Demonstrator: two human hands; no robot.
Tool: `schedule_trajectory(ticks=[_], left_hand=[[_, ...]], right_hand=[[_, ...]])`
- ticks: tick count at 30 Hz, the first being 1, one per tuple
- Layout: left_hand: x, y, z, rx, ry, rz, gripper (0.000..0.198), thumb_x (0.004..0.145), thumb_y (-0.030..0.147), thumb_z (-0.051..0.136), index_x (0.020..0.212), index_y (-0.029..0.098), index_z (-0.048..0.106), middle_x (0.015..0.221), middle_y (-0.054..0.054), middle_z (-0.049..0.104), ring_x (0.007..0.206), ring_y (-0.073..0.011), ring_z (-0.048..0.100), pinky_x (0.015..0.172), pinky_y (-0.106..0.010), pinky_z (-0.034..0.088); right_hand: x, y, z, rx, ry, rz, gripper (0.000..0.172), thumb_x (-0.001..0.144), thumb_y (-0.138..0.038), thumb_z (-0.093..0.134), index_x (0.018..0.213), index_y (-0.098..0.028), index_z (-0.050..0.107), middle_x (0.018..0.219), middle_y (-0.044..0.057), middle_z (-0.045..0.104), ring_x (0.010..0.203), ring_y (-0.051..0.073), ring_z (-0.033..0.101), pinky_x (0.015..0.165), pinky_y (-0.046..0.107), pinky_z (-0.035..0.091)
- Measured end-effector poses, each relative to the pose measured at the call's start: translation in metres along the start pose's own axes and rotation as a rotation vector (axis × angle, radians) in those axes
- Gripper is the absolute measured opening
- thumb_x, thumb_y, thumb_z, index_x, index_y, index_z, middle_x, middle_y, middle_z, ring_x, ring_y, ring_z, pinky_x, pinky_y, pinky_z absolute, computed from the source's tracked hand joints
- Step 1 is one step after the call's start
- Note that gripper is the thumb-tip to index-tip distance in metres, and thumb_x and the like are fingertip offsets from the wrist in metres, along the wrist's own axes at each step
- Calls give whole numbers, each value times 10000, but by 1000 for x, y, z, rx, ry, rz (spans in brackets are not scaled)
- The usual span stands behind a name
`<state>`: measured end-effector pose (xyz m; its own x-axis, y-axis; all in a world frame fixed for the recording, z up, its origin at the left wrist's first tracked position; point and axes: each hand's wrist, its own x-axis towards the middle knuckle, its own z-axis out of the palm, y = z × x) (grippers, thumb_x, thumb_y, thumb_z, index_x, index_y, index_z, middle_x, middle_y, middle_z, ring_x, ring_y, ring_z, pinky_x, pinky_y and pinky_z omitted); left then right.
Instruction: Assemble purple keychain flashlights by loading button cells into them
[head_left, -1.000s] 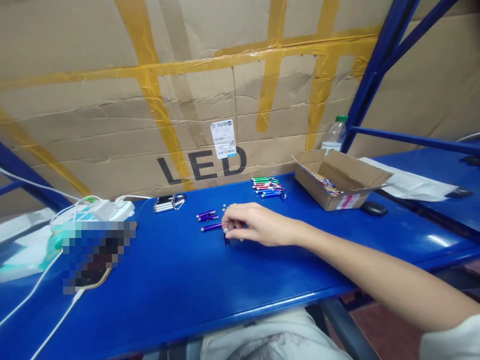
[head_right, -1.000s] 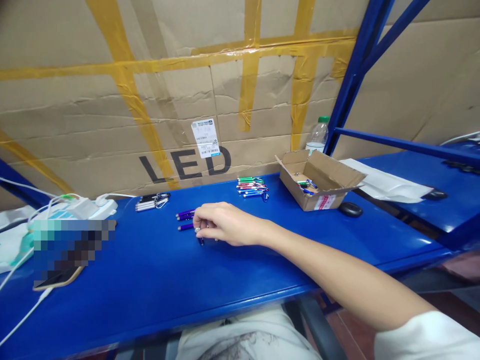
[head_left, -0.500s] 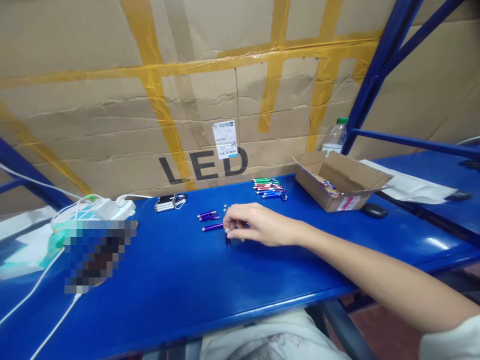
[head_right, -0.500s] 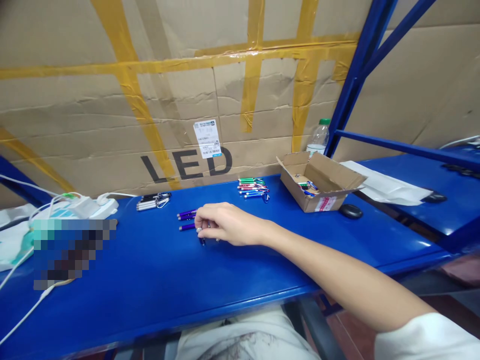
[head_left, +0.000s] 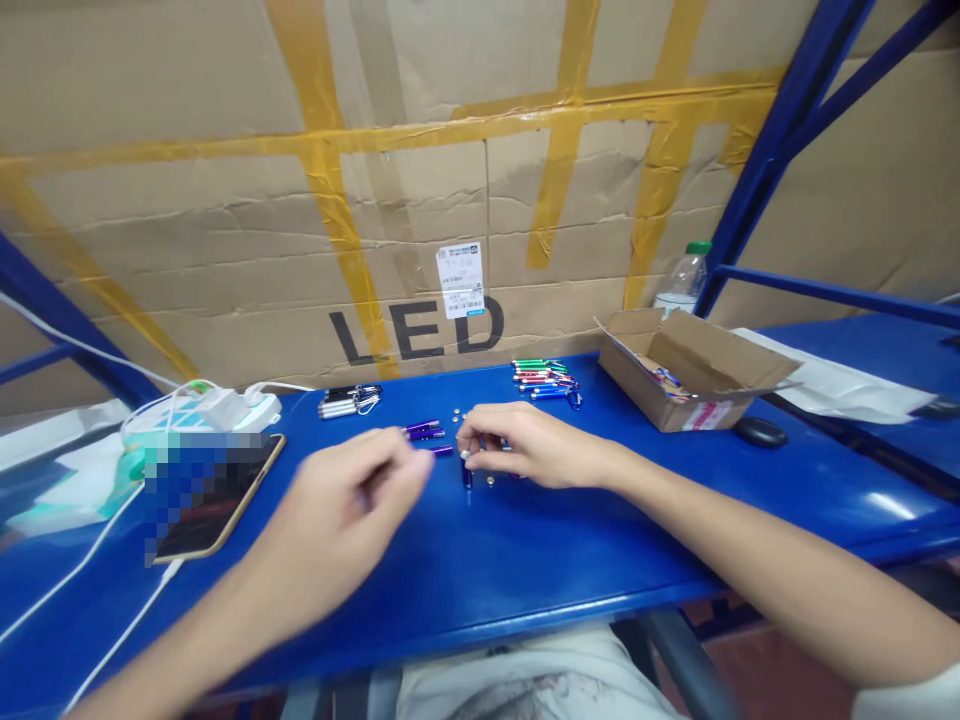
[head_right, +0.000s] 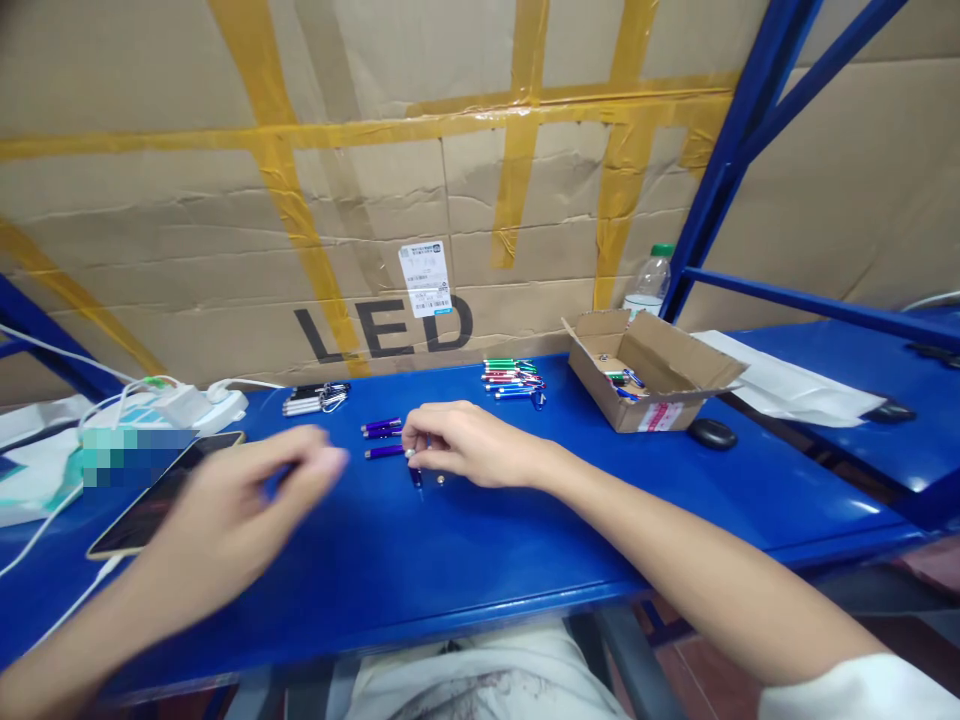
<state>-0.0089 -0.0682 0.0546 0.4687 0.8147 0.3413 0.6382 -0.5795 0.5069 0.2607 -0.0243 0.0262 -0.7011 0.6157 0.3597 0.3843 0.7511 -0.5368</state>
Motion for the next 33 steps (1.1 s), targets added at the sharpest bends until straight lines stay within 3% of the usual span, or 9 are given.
schedule_trajectory(ticks=[3, 6, 8, 12, 17, 23, 33], left_hand=[[17, -10, 16, -19, -284, -68, 259, 955, 443, 736, 1077, 214, 727, 806, 25, 675, 668, -151, 599, 604, -258, 456], [36, -23, 37, -110, -347, -113, 361, 849, 444, 841, 1095, 206, 725, 930, 8, 724, 694, -152, 613, 630, -263, 449], [42, -30, 49, -233, -327, -86, 259, 910, 423, 781, 1025, 196, 732, 855, 14, 717, 692, -145, 611, 639, -253, 444], [42, -38, 64, -405, -271, -83, 258, 914, 430, 779, 933, 177, 730, 779, 14, 695, 688, -140, 609, 622, -236, 440], [37, -48, 71, -412, -161, -99, 272, 934, 438, 760, 1043, 188, 758, 820, 3, 742, 650, -134, 620, 612, -237, 462], [33, -53, 71, -315, -100, 35, 221, 991, 394, 690, 1074, 197, 745, 926, -28, 753, 764, -155, 661, 677, -247, 517], [30, -52, 70, -296, -137, 37, 239, 1013, 352, 641, 1170, 185, 708, 866, -10, 718, 728, -140, 632, 661, -244, 502]], right_hand=[[0, 2, 0, -12, 9, 26, 49, 1026, -228, 699, 1025, -186, 673, 962, 27, 718, 863, 182, 636, 797, 285, 472], [0, 4, 3, 2, 6, 57, 57, 1030, -242, 695, 1051, -190, 686, 925, 14, 715, 817, 173, 625, 773, 279, 469], [0, 4, 5, 11, 5, 66, 57, 1025, -238, 697, 1055, -190, 689, 920, 12, 709, 805, 169, 619, 765, 276, 465], [0, 4, 6, 33, 1, 67, 57, 1023, -247, 701, 1033, -194, 682, 932, 10, 699, 804, 163, 611, 761, 270, 459], [-3, 8, -7, 5, -42, 145, 168, 1002, -316, 749, 1074, -188, 667, 917, 8, 681, 785, 169, 609, 728, 271, 456], [-7, 18, -9, -161, -309, 112, 139, 948, -257, 818, 972, -184, 702, 1002, 43, 709, 968, 225, 627, 848, 304, 446], [-6, 14, 4, -126, -306, 34, 96, 1037, -195, 681, 944, -195, 658, 968, 38, 682, 959, 219, 617, 849, 322, 445]])
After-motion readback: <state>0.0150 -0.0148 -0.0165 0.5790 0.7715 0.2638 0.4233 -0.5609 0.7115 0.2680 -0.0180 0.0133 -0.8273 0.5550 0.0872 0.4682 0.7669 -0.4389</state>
